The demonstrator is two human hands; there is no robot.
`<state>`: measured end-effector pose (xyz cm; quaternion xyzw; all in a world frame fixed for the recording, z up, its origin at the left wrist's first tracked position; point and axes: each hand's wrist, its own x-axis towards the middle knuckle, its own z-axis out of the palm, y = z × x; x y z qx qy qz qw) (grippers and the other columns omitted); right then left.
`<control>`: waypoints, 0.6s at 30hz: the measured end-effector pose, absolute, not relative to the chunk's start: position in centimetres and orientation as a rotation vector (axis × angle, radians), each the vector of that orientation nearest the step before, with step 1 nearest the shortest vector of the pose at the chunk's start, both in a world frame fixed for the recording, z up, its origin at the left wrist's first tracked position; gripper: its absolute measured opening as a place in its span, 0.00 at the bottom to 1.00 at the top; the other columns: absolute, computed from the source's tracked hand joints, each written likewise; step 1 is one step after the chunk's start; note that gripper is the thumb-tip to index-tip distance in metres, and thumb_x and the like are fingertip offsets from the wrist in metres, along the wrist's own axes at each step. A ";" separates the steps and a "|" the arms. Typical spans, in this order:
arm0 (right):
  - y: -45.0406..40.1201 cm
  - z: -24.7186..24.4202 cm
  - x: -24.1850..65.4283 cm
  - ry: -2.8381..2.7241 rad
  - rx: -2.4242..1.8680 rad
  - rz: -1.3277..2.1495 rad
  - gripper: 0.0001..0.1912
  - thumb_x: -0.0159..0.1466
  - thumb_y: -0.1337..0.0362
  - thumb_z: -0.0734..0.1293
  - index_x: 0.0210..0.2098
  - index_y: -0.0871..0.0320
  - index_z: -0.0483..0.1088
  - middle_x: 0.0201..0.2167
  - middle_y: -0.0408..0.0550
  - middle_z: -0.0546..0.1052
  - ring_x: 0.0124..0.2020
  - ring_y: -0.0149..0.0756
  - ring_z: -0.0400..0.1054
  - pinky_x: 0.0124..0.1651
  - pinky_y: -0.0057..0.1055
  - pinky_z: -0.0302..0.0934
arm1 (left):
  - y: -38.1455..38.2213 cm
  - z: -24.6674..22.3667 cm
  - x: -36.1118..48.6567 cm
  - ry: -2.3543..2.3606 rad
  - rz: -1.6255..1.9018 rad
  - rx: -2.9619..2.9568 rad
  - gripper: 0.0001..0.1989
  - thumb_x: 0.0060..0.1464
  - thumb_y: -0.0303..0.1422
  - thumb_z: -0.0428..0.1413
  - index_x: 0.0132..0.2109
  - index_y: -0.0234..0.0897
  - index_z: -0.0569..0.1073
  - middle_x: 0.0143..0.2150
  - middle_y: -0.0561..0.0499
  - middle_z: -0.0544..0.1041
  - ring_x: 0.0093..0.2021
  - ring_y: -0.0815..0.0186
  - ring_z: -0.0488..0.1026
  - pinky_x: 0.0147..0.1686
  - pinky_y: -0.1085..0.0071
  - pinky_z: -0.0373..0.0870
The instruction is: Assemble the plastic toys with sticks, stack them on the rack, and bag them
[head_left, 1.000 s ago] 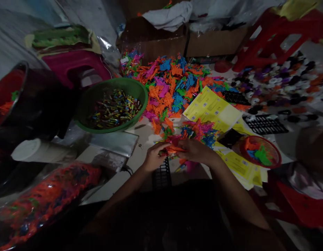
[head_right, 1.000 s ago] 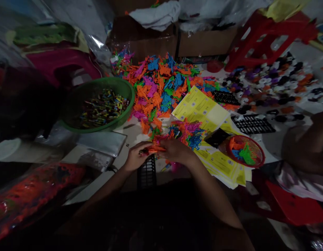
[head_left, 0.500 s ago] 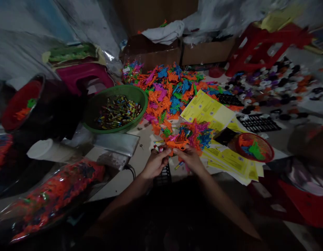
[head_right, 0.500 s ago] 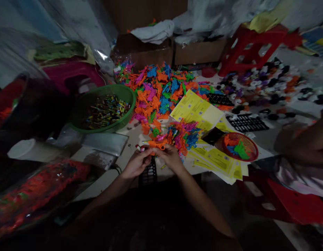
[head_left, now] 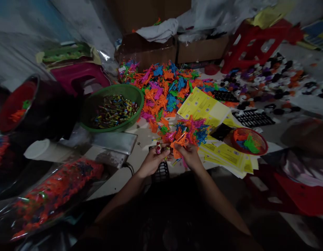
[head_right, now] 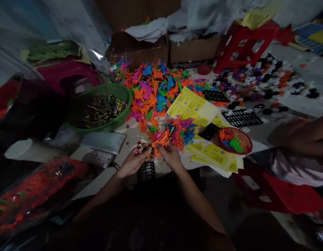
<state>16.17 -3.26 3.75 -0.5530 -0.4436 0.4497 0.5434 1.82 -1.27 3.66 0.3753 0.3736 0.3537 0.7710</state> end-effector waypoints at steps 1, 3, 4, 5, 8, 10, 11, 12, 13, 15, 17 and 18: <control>-3.3 3.7 16.1 -1.074 -1.312 1.063 0.13 0.53 0.54 0.65 0.27 0.57 0.71 0.28 0.44 0.76 0.31 0.36 0.69 0.38 0.34 0.64 | -1.3 3.5 1.8 0.830 0.778 0.822 0.22 0.38 0.38 0.63 0.41 0.33 0.70 0.30 0.52 0.73 0.27 0.71 0.70 0.31 0.71 0.70; -3.4 3.6 15.9 -1.107 -1.313 1.042 0.12 0.53 0.55 0.65 0.29 0.57 0.71 0.29 0.44 0.76 0.32 0.36 0.69 0.39 0.35 0.64 | -1.4 3.2 1.9 0.887 0.828 0.834 0.22 0.36 0.36 0.64 0.40 0.33 0.71 0.29 0.53 0.73 0.26 0.74 0.69 0.30 0.74 0.69; -3.5 3.5 15.9 -1.111 -1.317 1.025 0.11 0.53 0.55 0.65 0.29 0.57 0.71 0.29 0.44 0.76 0.32 0.36 0.69 0.38 0.35 0.64 | -1.4 3.1 2.0 0.918 0.855 0.840 0.22 0.35 0.35 0.65 0.40 0.33 0.72 0.29 0.54 0.73 0.26 0.75 0.68 0.29 0.76 0.68; -3.5 3.5 15.9 -1.112 -1.323 1.011 0.11 0.53 0.55 0.65 0.28 0.57 0.71 0.28 0.44 0.76 0.31 0.36 0.69 0.37 0.34 0.64 | -1.5 2.9 2.0 0.945 0.878 0.847 0.22 0.34 0.35 0.65 0.39 0.33 0.72 0.29 0.54 0.73 0.25 0.76 0.67 0.28 0.77 0.67; -3.6 3.4 15.9 -1.122 -1.344 0.997 0.12 0.53 0.55 0.65 0.27 0.57 0.71 0.27 0.44 0.76 0.29 0.36 0.69 0.35 0.33 0.64 | -1.4 2.7 2.3 0.987 0.910 0.873 0.21 0.34 0.35 0.65 0.39 0.33 0.73 0.32 0.52 0.74 0.25 0.76 0.66 0.26 0.78 0.65; -3.7 3.4 15.9 -1.125 -1.354 1.002 0.12 0.53 0.55 0.64 0.29 0.58 0.71 0.27 0.45 0.76 0.30 0.36 0.69 0.35 0.33 0.64 | -1.4 2.6 2.3 1.006 0.909 0.909 0.21 0.35 0.37 0.64 0.40 0.33 0.73 0.35 0.51 0.74 0.26 0.75 0.66 0.27 0.77 0.65; -3.8 3.3 15.8 -1.121 -1.365 0.991 0.12 0.53 0.55 0.64 0.29 0.58 0.71 0.28 0.45 0.76 0.30 0.36 0.69 0.35 0.32 0.64 | -1.3 2.6 2.3 1.023 0.910 0.949 0.21 0.36 0.37 0.64 0.40 0.33 0.73 0.35 0.50 0.75 0.26 0.74 0.67 0.28 0.76 0.66; -3.8 3.2 15.6 -1.116 -1.384 0.968 0.13 0.53 0.56 0.64 0.30 0.58 0.71 0.28 0.46 0.76 0.30 0.36 0.69 0.35 0.32 0.64 | -1.3 2.5 2.2 1.044 0.913 1.011 0.20 0.35 0.38 0.64 0.39 0.33 0.74 0.35 0.50 0.75 0.27 0.73 0.68 0.29 0.75 0.66; -3.8 3.1 15.4 -1.113 -1.410 0.943 0.13 0.53 0.56 0.64 0.31 0.59 0.71 0.28 0.46 0.76 0.30 0.36 0.69 0.35 0.32 0.64 | -1.3 2.5 2.1 1.068 0.922 1.088 0.19 0.35 0.37 0.63 0.37 0.33 0.74 0.34 0.50 0.75 0.29 0.71 0.69 0.31 0.74 0.67; -3.6 2.6 15.1 -1.115 -1.461 0.919 0.13 0.53 0.56 0.63 0.30 0.60 0.71 0.28 0.46 0.76 0.29 0.35 0.69 0.33 0.31 0.64 | -1.3 2.3 2.0 1.106 0.946 1.264 0.16 0.37 0.37 0.63 0.35 0.33 0.75 0.34 0.50 0.76 0.33 0.68 0.70 0.36 0.72 0.67; -3.0 2.1 15.1 -1.128 -1.483 0.931 0.15 0.53 0.55 0.62 0.30 0.60 0.70 0.27 0.46 0.76 0.28 0.34 0.69 0.32 0.30 0.63 | -1.3 1.9 1.9 1.118 0.944 1.396 0.15 0.39 0.37 0.61 0.35 0.34 0.75 0.35 0.49 0.76 0.35 0.66 0.71 0.38 0.71 0.67; -2.4 1.9 15.3 -1.155 -1.503 0.944 0.15 0.53 0.54 0.61 0.29 0.61 0.70 0.26 0.46 0.75 0.28 0.34 0.68 0.32 0.29 0.62 | -1.2 1.6 1.9 1.111 0.925 1.427 0.15 0.41 0.38 0.60 0.37 0.34 0.75 0.36 0.49 0.76 0.34 0.66 0.72 0.37 0.71 0.68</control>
